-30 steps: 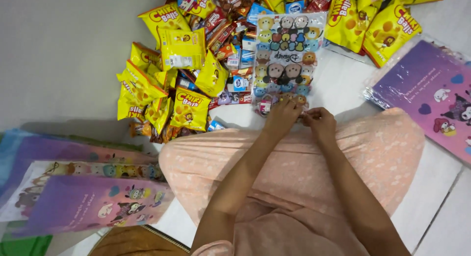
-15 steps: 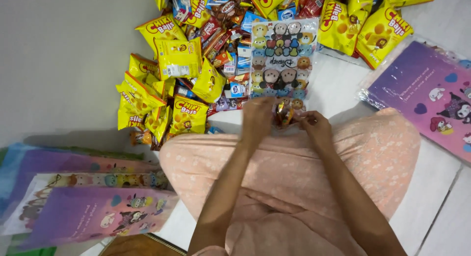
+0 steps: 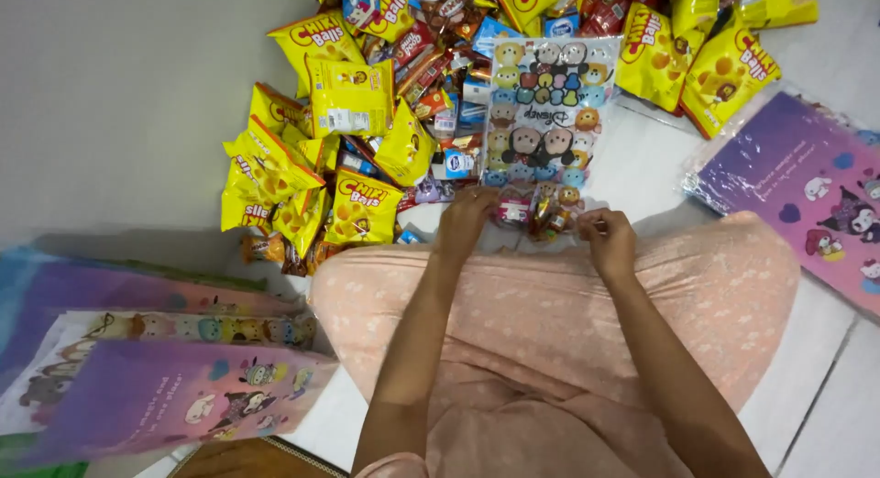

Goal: Selecting various snack packets and a sticker sheet from a pile on the floor and placing them into a decorative plastic gift bag.

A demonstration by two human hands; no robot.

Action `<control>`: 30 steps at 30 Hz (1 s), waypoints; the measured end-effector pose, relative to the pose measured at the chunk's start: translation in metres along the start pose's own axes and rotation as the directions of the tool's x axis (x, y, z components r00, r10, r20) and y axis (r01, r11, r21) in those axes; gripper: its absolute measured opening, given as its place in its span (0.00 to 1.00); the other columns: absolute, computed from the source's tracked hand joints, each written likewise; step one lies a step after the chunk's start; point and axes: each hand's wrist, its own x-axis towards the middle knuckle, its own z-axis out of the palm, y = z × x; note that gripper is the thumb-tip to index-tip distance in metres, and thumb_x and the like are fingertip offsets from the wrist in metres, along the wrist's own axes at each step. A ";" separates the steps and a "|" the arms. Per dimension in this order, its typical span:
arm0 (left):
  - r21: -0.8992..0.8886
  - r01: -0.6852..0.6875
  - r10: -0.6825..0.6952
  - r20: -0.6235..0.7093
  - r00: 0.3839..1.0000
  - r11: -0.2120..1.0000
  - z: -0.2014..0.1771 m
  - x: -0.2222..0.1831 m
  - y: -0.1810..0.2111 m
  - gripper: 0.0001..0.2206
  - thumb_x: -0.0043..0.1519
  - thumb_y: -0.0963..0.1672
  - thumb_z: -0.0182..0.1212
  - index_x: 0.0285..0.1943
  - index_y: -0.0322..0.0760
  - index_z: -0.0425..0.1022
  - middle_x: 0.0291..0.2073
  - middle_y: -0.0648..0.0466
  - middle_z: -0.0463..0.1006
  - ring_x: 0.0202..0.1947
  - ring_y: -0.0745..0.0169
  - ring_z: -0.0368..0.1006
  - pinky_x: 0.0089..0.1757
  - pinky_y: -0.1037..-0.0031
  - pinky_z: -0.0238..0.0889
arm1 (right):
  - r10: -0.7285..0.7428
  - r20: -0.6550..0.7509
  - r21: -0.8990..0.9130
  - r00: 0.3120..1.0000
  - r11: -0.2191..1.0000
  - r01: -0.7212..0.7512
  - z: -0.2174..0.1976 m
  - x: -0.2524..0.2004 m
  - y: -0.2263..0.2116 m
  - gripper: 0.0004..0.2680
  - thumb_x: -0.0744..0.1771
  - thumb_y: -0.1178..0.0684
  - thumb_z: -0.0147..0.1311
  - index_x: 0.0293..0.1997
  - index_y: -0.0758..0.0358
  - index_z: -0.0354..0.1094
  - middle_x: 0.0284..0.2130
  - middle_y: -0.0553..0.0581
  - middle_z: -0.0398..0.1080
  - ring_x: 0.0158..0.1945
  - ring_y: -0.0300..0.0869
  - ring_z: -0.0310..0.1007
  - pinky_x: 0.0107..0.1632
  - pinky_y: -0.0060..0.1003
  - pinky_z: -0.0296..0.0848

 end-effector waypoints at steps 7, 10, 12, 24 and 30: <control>-0.237 0.166 -0.125 0.179 0.976 0.957 -0.022 0.008 -0.004 0.05 0.58 0.41 0.70 0.39 0.45 0.81 0.36 0.56 0.84 0.42 0.57 0.81 0.44 0.70 0.76 | 0.167 -0.048 0.143 0.985 0.977 -0.158 0.000 0.007 0.023 0.02 0.70 0.63 0.55 0.44 0.64 0.72 0.37 0.62 0.73 0.37 0.46 0.78 0.42 0.38 0.78; -0.314 0.192 -0.164 0.114 0.980 0.930 -0.034 0.007 -0.007 0.06 0.56 0.41 0.73 0.38 0.46 0.82 0.35 0.59 0.85 0.41 0.61 0.82 0.43 0.74 0.77 | 0.141 -0.069 0.298 0.988 0.948 -0.115 -0.003 0.007 0.007 0.02 0.70 0.65 0.52 0.45 0.71 0.69 0.41 0.67 0.72 0.40 0.47 0.77 0.46 0.39 0.79; -0.338 0.165 -0.157 0.052 0.986 0.927 -0.055 0.016 -0.001 0.06 0.54 0.40 0.74 0.37 0.46 0.82 0.34 0.58 0.85 0.39 0.62 0.82 0.42 0.75 0.77 | 0.118 -0.075 0.353 0.990 0.932 -0.084 -0.011 0.006 -0.024 0.02 0.71 0.66 0.50 0.46 0.74 0.68 0.41 0.66 0.71 0.39 0.45 0.77 0.47 0.38 0.80; -0.511 -0.175 0.031 -0.278 0.960 0.842 -0.258 0.105 0.088 0.11 0.63 0.34 0.61 0.51 0.36 0.72 0.37 0.51 0.84 0.40 0.61 0.84 0.43 0.72 0.80 | -0.458 -0.253 0.163 0.852 0.848 0.504 -0.108 0.019 -0.242 0.06 0.73 0.69 0.56 0.44 0.65 0.67 0.37 0.56 0.73 0.33 0.38 0.70 0.51 0.33 0.80; -0.530 -0.194 -0.036 -0.393 0.919 0.825 -0.311 0.115 0.123 0.08 0.65 0.34 0.56 0.47 0.38 0.70 0.37 0.53 0.78 0.39 0.62 0.79 0.44 0.72 0.74 | -0.652 -0.273 0.125 0.707 0.705 0.698 -0.135 0.003 -0.306 0.05 0.75 0.74 0.55 0.48 0.73 0.68 0.38 0.62 0.70 0.34 0.40 0.67 0.36 0.32 0.71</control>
